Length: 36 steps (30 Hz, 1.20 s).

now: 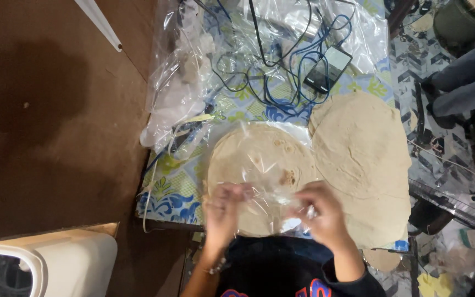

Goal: The person packages flatbread into plastic bags by hand, placing several pieces into each bag and then setting the bags aside on a table.

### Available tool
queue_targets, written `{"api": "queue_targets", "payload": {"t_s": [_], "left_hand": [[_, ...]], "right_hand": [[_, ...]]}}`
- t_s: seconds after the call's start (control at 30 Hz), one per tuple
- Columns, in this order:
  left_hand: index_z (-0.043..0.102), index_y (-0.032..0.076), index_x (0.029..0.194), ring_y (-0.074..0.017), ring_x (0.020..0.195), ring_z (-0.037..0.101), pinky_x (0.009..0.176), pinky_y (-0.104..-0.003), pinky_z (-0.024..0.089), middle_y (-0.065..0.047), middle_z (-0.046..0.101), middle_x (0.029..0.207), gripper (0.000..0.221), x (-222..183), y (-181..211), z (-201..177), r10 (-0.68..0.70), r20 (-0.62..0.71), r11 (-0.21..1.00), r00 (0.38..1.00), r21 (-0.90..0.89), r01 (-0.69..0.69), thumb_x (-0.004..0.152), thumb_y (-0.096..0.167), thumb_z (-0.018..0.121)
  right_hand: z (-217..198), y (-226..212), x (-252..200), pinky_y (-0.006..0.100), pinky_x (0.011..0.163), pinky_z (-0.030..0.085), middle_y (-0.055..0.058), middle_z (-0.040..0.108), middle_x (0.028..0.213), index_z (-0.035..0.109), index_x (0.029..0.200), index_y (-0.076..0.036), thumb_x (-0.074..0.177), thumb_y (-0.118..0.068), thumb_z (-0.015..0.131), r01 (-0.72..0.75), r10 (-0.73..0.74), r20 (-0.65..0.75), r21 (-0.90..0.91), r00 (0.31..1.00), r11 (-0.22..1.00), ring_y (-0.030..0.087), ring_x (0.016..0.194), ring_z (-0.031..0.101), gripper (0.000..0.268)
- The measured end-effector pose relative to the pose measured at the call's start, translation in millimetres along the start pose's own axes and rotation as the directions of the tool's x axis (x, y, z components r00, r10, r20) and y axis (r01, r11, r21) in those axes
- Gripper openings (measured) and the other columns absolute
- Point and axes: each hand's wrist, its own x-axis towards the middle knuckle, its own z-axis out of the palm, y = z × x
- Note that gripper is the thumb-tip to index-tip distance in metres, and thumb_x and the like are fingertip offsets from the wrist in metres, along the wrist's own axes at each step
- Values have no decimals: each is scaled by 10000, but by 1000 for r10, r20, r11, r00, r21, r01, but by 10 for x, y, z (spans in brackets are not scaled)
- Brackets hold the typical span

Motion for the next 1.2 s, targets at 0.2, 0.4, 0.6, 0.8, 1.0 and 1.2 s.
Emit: {"api": "queue_targets", "payload": {"t_s": [0.2,0.4,0.6,0.8,1.0,1.2], "left_hand": [[620,-4,1139,-168,696,644,611,-310,535,-143,786,1003,179,103,-322,-364,-244,-248,966,938,-142,214,1048,142,574],[290,109,1445,-172,967,724,722,-306,620,-25,627,1268,622,108,-385,-479,-326,-298,934,897,-251,256,913,117,613],[309,28,1473,-232,840,731,718,-316,620,-200,693,1124,655,128,-267,-526,-376,-346,925,860,-194,327,944,11,695],[302,-10,1490,-217,961,750,833,-328,672,-183,669,1152,558,-152,216,-382,345,-298,934,890,197,-296,1029,-88,606],[414,5,1402,-214,993,715,818,-297,631,-157,692,1132,509,-463,85,-220,624,-164,752,764,390,-531,964,-88,657],[643,-31,1163,-113,875,703,767,-259,598,-75,728,1000,270,-616,-586,-346,17,-444,970,896,224,93,903,-18,712]], "right_hand": [[-97,663,-207,290,749,488,35,605,984,570,1009,-110,1011,-10,727,96,367,-449,729,815,678,128,809,578,186],[-182,744,-221,303,786,531,60,713,1106,578,1101,-139,816,9,687,-248,668,-183,832,721,496,131,919,687,339],[-358,810,-64,264,623,543,105,717,904,691,1092,2,963,-99,688,-422,512,-130,415,849,806,105,741,662,164],[-585,235,463,182,422,347,105,747,961,657,1119,-41,1019,-202,649,-82,235,-285,461,929,883,21,479,435,190],[-637,581,1282,211,400,293,62,670,747,685,1114,-18,982,-205,643,-414,423,-5,198,906,888,30,459,400,233],[-430,1171,1284,250,528,481,78,674,841,672,1134,59,1001,-237,722,-597,597,-38,9,802,802,97,626,593,328]]}}
